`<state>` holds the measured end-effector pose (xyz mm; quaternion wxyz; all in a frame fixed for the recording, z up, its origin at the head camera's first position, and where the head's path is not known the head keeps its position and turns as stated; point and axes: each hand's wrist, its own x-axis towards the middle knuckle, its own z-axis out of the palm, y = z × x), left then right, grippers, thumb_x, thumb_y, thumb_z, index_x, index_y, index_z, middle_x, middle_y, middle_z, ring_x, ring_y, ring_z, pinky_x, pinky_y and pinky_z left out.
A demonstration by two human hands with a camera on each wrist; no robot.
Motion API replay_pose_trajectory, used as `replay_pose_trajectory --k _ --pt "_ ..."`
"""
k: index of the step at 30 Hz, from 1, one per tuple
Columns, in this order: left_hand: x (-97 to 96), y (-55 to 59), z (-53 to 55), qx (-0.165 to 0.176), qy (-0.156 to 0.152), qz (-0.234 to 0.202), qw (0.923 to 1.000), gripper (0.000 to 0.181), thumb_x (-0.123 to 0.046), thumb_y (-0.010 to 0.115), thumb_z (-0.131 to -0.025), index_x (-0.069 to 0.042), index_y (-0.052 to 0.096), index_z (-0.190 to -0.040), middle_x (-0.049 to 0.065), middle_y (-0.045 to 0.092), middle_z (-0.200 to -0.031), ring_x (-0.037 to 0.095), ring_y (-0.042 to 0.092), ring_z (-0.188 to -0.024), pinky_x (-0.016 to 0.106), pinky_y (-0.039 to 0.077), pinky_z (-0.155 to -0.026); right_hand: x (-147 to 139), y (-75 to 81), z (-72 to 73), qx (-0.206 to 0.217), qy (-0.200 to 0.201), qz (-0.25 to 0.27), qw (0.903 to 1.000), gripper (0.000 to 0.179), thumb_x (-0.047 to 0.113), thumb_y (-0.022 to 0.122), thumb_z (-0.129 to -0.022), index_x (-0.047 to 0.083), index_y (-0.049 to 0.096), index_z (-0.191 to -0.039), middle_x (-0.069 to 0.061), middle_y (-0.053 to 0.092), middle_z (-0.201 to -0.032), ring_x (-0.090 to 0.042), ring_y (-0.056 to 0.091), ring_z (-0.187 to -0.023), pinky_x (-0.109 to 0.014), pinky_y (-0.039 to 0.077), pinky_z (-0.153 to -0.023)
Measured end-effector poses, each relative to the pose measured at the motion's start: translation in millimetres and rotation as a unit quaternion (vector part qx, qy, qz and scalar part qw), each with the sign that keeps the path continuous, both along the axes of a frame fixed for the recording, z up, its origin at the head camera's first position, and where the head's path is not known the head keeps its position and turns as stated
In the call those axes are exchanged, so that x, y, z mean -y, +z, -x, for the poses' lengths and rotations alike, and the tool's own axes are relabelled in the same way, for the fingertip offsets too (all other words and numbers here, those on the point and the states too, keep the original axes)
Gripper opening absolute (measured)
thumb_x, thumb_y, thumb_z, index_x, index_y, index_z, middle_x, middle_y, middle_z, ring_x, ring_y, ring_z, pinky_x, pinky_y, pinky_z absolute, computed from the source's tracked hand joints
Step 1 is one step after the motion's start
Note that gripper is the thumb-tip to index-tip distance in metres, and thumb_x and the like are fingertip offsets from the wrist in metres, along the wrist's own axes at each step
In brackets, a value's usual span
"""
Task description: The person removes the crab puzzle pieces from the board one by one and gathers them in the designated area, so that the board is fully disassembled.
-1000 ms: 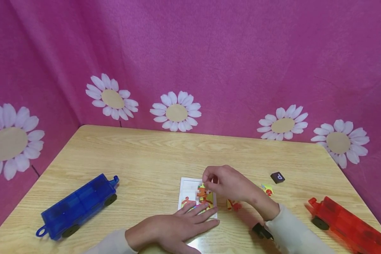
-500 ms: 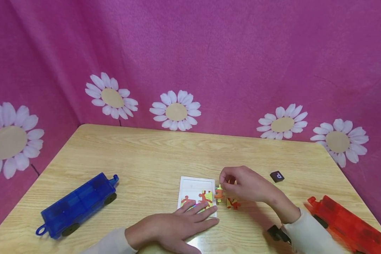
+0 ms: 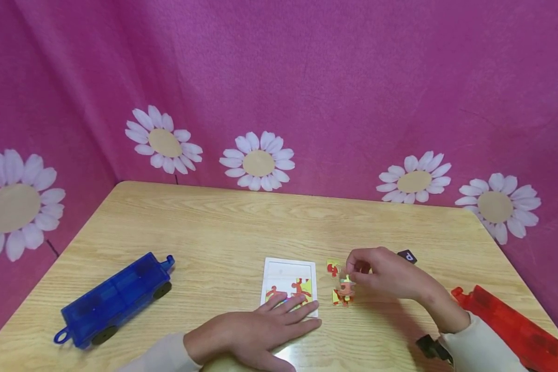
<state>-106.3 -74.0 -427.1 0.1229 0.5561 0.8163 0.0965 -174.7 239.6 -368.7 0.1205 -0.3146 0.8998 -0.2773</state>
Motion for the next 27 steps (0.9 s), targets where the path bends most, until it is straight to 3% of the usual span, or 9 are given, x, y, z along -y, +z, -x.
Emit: replay_pose_trajectory --k 16,27 --pt "0.2 -1.0 0.0 -0.017 -0.003 0.003 0.9998 0.076 -0.055 0.047 -0.106 -0.016 0.022 -0.166 0.007 0.009 -0.172 0.026 0.005 -0.157 0.050 0.016 -0.122 -37.3 -1.8 -1.5 0.071 -0.005 -0.030 0.9970 0.012 0.004 0.067 -0.096 0.015 0.065 -0.092 0.009 0.060 -0.082 -0.007 0.055 -0.075 -0.026 0.049 -0.065" --pt "-1.0 -0.6 -0.4 -0.025 -0.003 0.003 0.9997 0.076 -0.054 0.049 -0.105 -0.016 0.023 -0.165 0.008 0.011 -0.172 0.026 0.005 -0.157 0.051 0.017 -0.122 -40.3 -11.5 -0.4 0.066 -0.013 -0.039 0.9970 0.012 0.005 0.067 -0.095 0.016 0.064 -0.092 0.010 0.060 -0.082 -0.007 0.054 -0.076 -0.026 0.048 -0.065"
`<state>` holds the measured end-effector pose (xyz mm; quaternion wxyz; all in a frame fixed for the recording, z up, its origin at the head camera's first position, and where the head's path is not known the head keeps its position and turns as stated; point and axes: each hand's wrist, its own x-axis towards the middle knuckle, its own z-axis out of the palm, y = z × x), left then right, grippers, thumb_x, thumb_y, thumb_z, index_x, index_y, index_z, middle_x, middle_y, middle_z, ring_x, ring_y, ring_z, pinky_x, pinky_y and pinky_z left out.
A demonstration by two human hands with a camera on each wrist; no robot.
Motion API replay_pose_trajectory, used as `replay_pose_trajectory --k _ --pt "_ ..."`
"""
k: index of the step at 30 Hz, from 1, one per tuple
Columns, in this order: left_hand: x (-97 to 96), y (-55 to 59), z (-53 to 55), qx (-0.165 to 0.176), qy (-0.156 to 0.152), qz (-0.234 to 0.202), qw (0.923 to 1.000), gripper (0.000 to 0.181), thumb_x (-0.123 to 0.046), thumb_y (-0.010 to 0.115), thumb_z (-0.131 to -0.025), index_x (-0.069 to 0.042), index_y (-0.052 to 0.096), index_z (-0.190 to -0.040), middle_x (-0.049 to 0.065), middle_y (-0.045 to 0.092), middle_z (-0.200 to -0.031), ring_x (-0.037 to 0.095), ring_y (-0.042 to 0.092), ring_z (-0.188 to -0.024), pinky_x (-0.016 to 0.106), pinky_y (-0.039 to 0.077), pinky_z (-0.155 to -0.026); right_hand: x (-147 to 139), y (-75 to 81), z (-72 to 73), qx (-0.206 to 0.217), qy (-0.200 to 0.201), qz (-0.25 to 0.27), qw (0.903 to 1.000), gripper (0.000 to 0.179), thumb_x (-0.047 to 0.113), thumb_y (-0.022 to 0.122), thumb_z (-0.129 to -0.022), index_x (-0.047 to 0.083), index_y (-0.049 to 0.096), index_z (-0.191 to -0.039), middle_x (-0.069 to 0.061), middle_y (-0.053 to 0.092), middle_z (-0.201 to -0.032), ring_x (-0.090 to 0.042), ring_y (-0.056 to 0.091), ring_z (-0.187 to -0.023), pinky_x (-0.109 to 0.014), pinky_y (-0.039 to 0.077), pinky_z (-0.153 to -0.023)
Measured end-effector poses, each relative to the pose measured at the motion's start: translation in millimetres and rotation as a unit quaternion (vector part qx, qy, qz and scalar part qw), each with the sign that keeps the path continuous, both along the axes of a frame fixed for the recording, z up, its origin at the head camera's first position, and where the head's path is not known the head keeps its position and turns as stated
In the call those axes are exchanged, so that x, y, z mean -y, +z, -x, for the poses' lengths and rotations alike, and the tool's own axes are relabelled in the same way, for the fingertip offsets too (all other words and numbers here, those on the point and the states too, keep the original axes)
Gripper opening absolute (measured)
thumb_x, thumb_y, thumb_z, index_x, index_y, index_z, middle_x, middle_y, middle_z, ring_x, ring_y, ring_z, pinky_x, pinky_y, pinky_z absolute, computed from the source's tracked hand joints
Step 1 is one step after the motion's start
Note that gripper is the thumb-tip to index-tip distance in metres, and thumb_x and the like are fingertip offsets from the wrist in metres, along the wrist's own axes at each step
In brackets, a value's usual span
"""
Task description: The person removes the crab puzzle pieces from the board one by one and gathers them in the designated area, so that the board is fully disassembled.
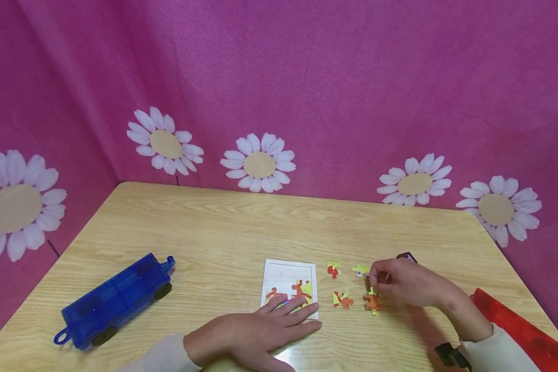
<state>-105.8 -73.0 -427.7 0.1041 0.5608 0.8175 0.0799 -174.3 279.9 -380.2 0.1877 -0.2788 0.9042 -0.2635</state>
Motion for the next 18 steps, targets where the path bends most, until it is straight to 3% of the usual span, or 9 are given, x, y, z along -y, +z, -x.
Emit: replay_pose_trajectory --k 11,18 --pt "-0.9 -1.3 -0.6 0.003 -0.001 -0.001 1.0000 0.076 -0.055 0.049 -0.105 -0.016 0.024 -0.165 0.008 0.011 -0.172 0.026 0.005 -0.157 0.051 0.016 -0.122 1.9 1.4 -1.3 -0.026 -0.010 0.001 0.9996 0.007 0.013 0.068 -0.099 0.017 0.067 -0.094 0.012 0.059 -0.081 -0.005 0.054 -0.074 -0.025 0.045 -0.064" --pt "0.3 -0.1 0.0 0.017 0.005 -0.002 0.9998 0.076 -0.055 0.048 -0.105 -0.016 0.023 -0.166 0.006 0.009 -0.172 0.025 0.004 -0.157 0.051 0.016 -0.122 21.6 7.0 -0.5 -0.046 -0.001 0.022 0.9987 0.007 0.014 0.068 -0.100 0.017 0.071 -0.095 0.010 0.064 -0.081 -0.006 0.057 -0.072 -0.026 0.049 -0.063"
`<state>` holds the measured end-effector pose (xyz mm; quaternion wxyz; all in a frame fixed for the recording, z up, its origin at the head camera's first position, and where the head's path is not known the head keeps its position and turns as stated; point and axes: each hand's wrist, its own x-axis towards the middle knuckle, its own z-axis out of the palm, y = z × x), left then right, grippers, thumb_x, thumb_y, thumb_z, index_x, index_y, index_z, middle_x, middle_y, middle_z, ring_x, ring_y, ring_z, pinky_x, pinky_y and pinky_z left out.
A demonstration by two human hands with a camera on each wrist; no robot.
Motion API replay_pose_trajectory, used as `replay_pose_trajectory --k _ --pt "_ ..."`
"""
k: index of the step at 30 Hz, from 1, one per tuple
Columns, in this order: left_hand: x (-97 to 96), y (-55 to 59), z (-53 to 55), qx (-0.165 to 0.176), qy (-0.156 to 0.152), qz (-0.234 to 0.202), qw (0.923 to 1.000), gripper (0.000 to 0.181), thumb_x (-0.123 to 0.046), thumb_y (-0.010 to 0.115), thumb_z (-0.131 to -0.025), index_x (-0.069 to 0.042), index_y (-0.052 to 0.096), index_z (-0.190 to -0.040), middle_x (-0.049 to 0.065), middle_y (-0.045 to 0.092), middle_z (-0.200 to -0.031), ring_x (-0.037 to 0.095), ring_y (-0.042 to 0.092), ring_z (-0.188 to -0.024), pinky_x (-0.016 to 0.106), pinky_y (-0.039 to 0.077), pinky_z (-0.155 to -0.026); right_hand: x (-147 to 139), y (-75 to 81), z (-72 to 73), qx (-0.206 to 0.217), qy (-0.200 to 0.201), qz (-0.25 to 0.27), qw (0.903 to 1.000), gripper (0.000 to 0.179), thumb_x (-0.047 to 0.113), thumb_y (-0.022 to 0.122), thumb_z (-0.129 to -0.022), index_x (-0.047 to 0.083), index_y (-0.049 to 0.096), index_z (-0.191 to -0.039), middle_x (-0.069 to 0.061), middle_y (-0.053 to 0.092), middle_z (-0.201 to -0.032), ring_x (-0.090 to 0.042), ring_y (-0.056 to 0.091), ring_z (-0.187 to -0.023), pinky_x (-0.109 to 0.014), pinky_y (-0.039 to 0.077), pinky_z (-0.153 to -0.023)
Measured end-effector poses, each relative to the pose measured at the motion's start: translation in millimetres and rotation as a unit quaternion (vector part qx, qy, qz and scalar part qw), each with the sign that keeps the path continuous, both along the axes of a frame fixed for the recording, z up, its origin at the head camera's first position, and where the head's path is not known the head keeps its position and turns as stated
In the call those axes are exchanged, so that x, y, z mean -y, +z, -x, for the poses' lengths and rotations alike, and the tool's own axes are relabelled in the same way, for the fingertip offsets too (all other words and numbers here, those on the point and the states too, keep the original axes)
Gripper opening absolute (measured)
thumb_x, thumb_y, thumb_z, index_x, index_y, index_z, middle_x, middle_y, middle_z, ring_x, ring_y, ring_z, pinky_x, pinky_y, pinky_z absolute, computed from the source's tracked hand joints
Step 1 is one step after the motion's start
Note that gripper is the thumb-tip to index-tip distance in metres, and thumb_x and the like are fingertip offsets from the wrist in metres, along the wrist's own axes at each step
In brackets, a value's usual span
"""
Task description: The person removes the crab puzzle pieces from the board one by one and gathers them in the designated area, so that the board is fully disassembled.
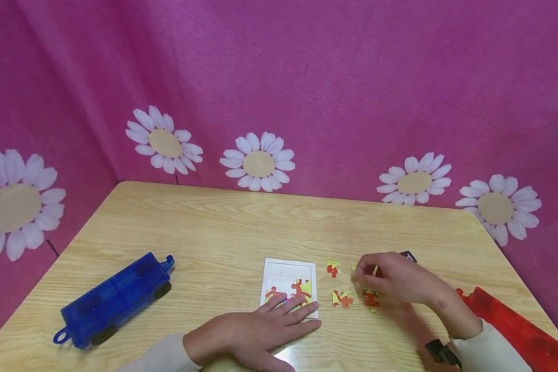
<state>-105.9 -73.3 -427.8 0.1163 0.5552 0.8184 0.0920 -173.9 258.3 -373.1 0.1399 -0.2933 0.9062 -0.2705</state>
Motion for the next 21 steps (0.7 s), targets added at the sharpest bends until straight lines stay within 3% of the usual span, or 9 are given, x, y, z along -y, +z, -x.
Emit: replay_pose_trajectory --k 6,13,21 --pt "0.9 0.3 -0.2 -0.001 -0.002 -0.002 1.0000 0.076 -0.055 0.047 -0.105 -0.016 0.023 -0.166 0.006 0.010 -0.172 0.026 0.005 -0.157 0.051 0.016 -0.122 28.4 0.1 2.5 0.006 0.019 0.014 0.9997 0.009 0.009 0.065 -0.100 0.014 0.073 -0.101 0.006 0.067 -0.086 -0.009 0.058 -0.071 -0.027 0.050 -0.062" --pt "0.7 0.6 1.0 0.004 -0.005 0.002 1.0000 0.076 -0.056 0.046 -0.106 -0.017 0.021 -0.166 0.005 0.007 -0.172 0.025 0.002 -0.157 0.051 0.015 -0.122 58.5 -8.1 6.5 -0.021 0.056 -0.004 0.9982 0.014 0.007 0.067 -0.097 0.014 0.075 -0.108 0.010 0.066 -0.094 -0.008 0.058 -0.082 -0.030 0.052 -0.075" --pt "1.4 2.1 0.4 0.001 -0.008 0.003 1.0000 0.076 -0.054 0.048 -0.106 -0.015 0.022 -0.166 0.006 0.008 -0.172 0.025 0.003 -0.157 0.051 0.015 -0.122 78.7 -16.2 7.9 -0.020 0.086 0.004 0.9961 0.021 0.002 0.064 -0.098 0.013 0.076 -0.112 0.005 0.067 -0.104 -0.008 0.058 -0.087 -0.030 0.052 -0.078"
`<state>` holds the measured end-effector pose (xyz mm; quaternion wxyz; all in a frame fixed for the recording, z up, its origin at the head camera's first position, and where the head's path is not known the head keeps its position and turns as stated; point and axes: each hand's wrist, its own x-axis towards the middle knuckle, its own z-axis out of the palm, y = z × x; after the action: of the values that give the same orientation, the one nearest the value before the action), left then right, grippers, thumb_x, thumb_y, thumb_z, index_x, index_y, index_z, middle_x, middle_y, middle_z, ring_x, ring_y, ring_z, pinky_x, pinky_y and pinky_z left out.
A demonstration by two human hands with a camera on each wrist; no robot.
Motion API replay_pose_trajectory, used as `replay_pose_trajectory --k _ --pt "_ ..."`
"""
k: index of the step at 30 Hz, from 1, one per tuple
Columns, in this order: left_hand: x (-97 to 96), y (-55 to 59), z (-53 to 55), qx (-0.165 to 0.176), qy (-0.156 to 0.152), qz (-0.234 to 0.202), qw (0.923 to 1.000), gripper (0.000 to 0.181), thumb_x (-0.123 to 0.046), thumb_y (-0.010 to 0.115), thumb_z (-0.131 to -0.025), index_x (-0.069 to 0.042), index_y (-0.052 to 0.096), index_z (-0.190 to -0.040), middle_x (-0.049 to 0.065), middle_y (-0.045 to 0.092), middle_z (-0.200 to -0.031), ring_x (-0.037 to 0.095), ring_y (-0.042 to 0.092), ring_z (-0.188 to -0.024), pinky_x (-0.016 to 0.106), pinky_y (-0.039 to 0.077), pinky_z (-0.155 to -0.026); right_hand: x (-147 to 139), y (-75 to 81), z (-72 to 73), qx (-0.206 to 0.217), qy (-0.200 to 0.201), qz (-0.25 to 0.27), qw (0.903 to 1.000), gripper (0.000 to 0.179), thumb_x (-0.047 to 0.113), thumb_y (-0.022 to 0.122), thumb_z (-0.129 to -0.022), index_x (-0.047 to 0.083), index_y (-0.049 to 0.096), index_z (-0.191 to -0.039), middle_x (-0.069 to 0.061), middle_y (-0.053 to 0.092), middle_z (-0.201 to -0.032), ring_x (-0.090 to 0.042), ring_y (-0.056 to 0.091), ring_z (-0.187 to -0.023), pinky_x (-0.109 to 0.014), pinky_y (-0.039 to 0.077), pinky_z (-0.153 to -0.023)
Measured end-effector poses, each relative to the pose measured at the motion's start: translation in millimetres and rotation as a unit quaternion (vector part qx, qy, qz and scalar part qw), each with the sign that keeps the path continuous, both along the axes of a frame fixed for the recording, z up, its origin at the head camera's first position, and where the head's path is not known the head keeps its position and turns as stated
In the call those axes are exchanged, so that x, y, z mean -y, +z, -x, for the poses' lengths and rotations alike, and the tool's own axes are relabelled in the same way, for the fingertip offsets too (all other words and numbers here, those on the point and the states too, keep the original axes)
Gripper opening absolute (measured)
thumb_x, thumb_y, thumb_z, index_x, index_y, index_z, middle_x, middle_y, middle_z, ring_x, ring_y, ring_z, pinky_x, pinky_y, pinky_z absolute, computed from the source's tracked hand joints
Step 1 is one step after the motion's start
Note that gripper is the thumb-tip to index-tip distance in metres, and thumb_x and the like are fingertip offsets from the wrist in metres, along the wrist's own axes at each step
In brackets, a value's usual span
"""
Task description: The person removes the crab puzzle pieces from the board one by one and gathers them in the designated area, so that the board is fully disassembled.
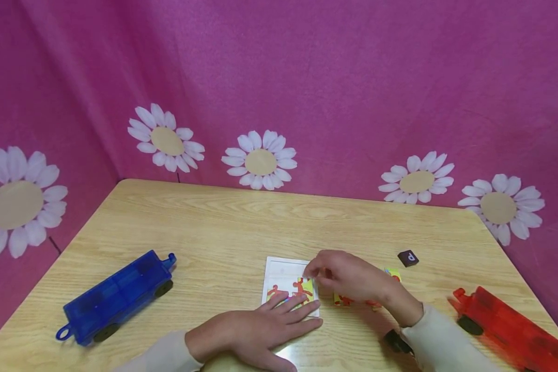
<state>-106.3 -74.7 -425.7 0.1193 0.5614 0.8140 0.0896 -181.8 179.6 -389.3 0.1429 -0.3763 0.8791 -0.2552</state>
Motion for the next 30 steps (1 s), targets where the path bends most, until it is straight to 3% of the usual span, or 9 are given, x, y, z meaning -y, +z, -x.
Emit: replay_pose_trajectory --k 8,13,21,30 --pt "-0.2 -0.4 0.6 -0.011 -0.001 0.001 0.9999 0.076 -0.055 0.047 -0.106 -0.015 0.022 -0.166 0.007 0.009 -0.172 0.026 0.004 -0.157 0.051 0.015 -0.122 6.8 -3.2 0.0 -0.023 0.021 -0.006 0.9995 0.022 -0.001 0.066 -0.096 0.013 0.076 -0.110 0.005 0.067 -0.104 -0.009 0.058 -0.089 -0.032 0.052 -0.081" --pt "-0.3 -0.8 1.1 -0.001 0.002 0.000 1.0000 0.076 -0.055 0.047 -0.106 -0.016 0.022 -0.166 0.007 0.008 -0.172 0.026 0.004 -0.157 0.053 0.017 -0.121 8.3 -6.3 0.9 -0.034 0.024 -0.003 0.9991 0.021 -0.001 0.065 -0.097 0.014 0.075 -0.108 0.006 0.067 -0.102 -0.008 0.058 -0.089 -0.031 0.052 -0.081" --pt "-1.9 -1.4 1.0 -0.002 0.006 0.004 1.0000 0.076 -0.056 0.048 -0.105 -0.017 0.023 -0.166 0.008 0.011 -0.172 0.026 0.006 -0.156 0.053 0.018 -0.121 14.4 -6.4 0.6 0.036 -0.023 0.038 0.9984 0.014 0.010 0.064 -0.103 0.021 0.068 -0.096 0.010 0.065 -0.089 -0.009 0.059 -0.079 -0.029 0.052 -0.070" --pt "-2.6 -2.2 0.8 0.000 0.008 0.005 1.0000 0.076 -0.056 0.049 -0.104 -0.018 0.023 -0.166 0.007 0.010 -0.172 0.025 0.005 -0.156 0.053 0.017 -0.121 16.0 -7.4 -0.1 0.033 -0.033 0.033 0.9984 0.014 0.010 0.066 -0.102 0.022 0.068 -0.095 0.011 0.065 -0.084 -0.007 0.057 -0.073 -0.028 0.050 -0.066"
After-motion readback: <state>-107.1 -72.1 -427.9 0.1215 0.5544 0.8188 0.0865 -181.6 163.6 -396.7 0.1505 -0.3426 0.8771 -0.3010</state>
